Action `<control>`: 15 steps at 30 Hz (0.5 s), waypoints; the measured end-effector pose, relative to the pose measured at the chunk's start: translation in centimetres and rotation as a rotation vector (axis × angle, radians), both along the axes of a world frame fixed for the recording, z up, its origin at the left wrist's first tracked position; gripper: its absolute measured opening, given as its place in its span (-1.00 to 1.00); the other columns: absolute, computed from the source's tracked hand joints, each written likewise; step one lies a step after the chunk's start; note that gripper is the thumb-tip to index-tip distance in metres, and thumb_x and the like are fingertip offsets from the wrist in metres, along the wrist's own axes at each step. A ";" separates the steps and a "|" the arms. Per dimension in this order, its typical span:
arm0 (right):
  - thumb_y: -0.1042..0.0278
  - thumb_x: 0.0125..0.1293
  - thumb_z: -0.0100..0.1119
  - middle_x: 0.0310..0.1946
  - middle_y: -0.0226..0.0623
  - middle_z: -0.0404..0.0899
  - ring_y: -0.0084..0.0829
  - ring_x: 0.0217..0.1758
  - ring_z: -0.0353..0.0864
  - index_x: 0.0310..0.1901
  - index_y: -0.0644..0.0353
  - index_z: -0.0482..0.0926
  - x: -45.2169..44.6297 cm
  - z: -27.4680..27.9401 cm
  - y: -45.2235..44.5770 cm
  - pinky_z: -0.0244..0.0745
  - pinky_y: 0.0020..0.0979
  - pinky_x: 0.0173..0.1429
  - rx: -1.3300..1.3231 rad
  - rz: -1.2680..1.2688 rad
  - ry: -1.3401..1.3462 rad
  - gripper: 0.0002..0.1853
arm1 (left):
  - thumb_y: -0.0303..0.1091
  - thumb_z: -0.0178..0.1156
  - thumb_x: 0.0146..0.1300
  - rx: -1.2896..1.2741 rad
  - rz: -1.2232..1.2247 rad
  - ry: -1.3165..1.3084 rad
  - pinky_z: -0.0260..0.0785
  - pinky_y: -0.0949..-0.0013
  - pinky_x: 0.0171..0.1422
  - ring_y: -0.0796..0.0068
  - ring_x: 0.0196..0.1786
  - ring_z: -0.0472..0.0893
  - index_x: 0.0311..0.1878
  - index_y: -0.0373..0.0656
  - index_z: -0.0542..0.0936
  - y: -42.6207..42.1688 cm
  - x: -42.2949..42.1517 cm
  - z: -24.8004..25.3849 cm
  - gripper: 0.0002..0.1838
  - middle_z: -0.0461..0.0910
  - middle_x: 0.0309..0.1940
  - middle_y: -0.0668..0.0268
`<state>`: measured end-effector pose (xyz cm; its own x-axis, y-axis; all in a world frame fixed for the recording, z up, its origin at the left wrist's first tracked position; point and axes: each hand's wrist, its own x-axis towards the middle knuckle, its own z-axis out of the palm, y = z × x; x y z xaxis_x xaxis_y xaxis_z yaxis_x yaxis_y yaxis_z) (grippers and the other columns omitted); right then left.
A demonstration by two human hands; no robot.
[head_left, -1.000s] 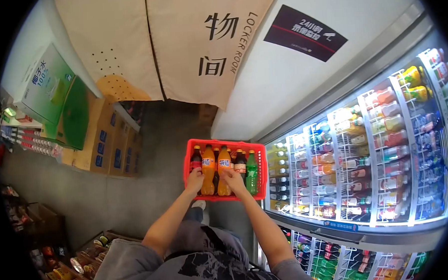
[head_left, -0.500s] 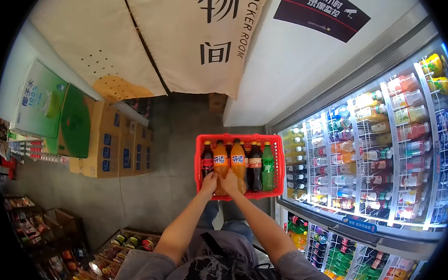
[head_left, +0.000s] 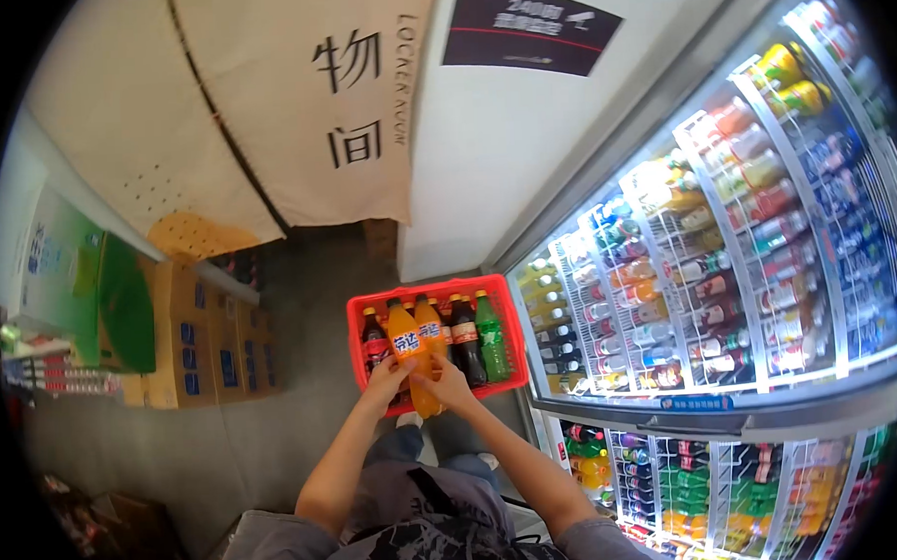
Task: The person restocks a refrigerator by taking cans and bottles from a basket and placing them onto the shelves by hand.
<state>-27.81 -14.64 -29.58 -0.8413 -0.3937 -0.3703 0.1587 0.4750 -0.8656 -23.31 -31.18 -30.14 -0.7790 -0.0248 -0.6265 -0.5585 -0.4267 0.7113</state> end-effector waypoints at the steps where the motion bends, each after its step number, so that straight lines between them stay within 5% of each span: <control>1: 0.10 0.17 0.43 0.08 -0.03 0.58 -0.25 0.04 0.67 0.34 0.38 0.28 -0.1 0.3 0.7 0.57 -0.31 0.10 -0.006 -0.008 0.041 -0.19 | -0.16 0.27 0.35 0.035 -0.001 0.018 0.49 0.35 0.11 0.47 0.04 0.60 0.31 -0.19 0.33 0.6 -0.5 1.4 -0.43 0.57 0.05 0.27; 10: 0.39 0.28 0.34 0.13 -0.20 0.51 -0.39 0.07 0.61 0.38 0.23 0.22 -0.1 9.3 11.9 0.55 -0.41 0.09 -0.500 -0.298 0.087 -0.31 | -0.29 0.27 0.34 0.005 -0.439 0.412 0.37 0.38 0.28 0.42 0.20 0.51 0.49 -0.33 0.09 9.8 -5.6 11.6 -0.21 0.41 0.26 0.10; 15: 0.46 0.29 0.31 0.18 -0.20 0.47 -0.38 0.14 0.57 0.44 0.32 0.13 3.3 12.6 19.7 0.53 -0.38 0.17 -0.504 -0.508 0.143 -0.24 | -0.23 0.21 0.39 0.053 -0.588 0.587 0.43 0.45 0.10 0.56 0.01 0.59 0.43 -0.26 0.29 18.1 -6.1 12.1 -0.37 0.60 0.06 0.25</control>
<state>-24.47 5.02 -16.95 -0.9922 -0.0350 -0.1195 0.1222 -0.0890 -0.9885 -29.37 -13.11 -18.04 -0.8561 0.5065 -0.1029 -0.2449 -0.2222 0.9437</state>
